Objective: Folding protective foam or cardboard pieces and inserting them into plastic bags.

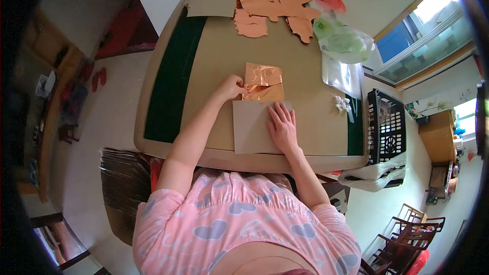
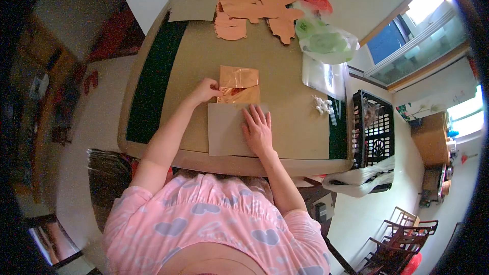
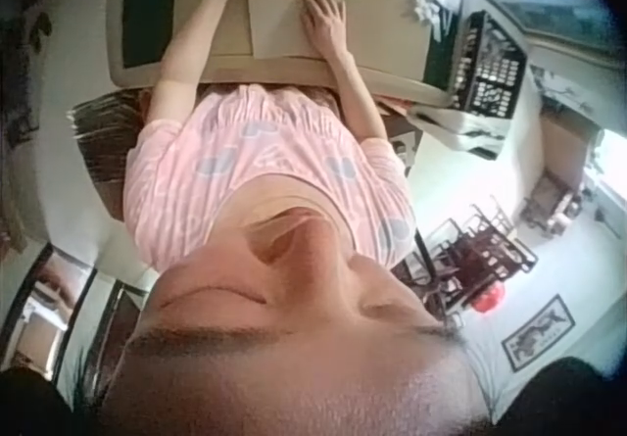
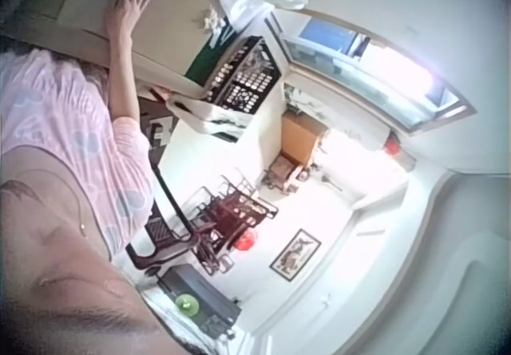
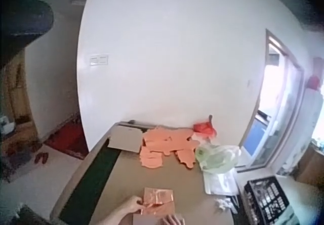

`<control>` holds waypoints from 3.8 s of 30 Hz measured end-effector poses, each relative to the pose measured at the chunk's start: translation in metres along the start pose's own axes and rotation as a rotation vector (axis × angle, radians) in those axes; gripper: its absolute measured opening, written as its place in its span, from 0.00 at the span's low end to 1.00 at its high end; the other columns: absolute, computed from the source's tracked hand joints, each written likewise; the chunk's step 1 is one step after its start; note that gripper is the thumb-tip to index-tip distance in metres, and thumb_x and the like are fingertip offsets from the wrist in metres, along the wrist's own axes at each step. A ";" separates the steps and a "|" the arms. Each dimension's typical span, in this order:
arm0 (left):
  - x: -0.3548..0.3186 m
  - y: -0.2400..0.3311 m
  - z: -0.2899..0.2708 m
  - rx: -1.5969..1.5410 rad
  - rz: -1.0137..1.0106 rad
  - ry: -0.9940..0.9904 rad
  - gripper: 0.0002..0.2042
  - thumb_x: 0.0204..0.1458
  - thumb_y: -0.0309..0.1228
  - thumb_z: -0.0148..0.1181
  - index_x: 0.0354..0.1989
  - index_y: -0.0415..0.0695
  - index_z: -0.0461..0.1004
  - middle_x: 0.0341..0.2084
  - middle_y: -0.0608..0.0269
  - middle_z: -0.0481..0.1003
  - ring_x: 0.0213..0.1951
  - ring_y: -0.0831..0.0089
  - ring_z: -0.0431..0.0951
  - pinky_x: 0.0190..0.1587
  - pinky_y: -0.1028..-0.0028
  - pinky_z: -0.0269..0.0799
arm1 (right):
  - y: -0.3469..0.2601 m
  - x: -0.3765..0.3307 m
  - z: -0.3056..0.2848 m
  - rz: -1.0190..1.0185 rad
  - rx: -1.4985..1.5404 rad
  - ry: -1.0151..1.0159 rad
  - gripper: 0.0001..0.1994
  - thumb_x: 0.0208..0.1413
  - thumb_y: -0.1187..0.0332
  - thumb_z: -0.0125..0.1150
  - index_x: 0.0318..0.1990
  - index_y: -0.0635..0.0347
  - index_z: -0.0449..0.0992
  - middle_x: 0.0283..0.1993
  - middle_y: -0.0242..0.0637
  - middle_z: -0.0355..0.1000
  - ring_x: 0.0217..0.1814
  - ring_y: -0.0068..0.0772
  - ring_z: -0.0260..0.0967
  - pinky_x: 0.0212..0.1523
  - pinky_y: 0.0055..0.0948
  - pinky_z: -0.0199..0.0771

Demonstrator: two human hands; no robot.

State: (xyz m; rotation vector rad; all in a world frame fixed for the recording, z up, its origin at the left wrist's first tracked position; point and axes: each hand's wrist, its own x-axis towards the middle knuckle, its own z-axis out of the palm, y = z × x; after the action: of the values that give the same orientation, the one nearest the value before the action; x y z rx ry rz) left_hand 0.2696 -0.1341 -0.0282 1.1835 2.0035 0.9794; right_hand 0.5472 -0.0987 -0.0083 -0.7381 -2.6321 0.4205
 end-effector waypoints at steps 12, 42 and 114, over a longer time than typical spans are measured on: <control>-0.009 0.012 -0.008 -0.155 0.034 -0.055 0.09 0.42 0.28 0.70 0.29 0.36 0.78 0.24 0.63 0.77 0.29 0.75 0.74 0.35 0.73 0.70 | 0.001 0.000 0.005 -0.016 -0.096 0.004 0.23 0.59 0.62 0.51 0.63 0.51 0.65 0.68 0.41 0.58 0.72 0.43 0.49 0.70 0.55 0.44; -0.076 0.019 0.015 0.259 0.504 0.222 0.05 0.48 0.25 0.61 0.33 0.49 0.77 0.39 0.66 0.72 0.37 0.62 0.77 0.37 0.67 0.75 | -0.004 0.006 0.015 0.091 -0.071 -0.025 0.19 0.59 0.61 0.50 0.58 0.50 0.69 0.61 0.42 0.65 0.66 0.42 0.58 0.71 0.59 0.34; -0.085 0.040 0.078 0.648 0.369 0.145 0.34 0.57 0.46 0.50 0.67 0.37 0.52 0.69 0.49 0.48 0.71 0.57 0.43 0.71 0.55 0.38 | 0.014 0.040 0.000 -0.009 -0.078 -0.147 0.26 0.62 0.61 0.48 0.66 0.60 0.59 0.70 0.44 0.54 0.74 0.46 0.45 0.69 0.57 0.46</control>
State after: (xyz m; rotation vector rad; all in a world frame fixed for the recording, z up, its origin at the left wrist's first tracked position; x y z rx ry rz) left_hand 0.3846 -0.1756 -0.0267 1.9256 2.3579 0.5902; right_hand 0.5214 -0.0649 -0.0027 -0.7454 -2.8023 0.3847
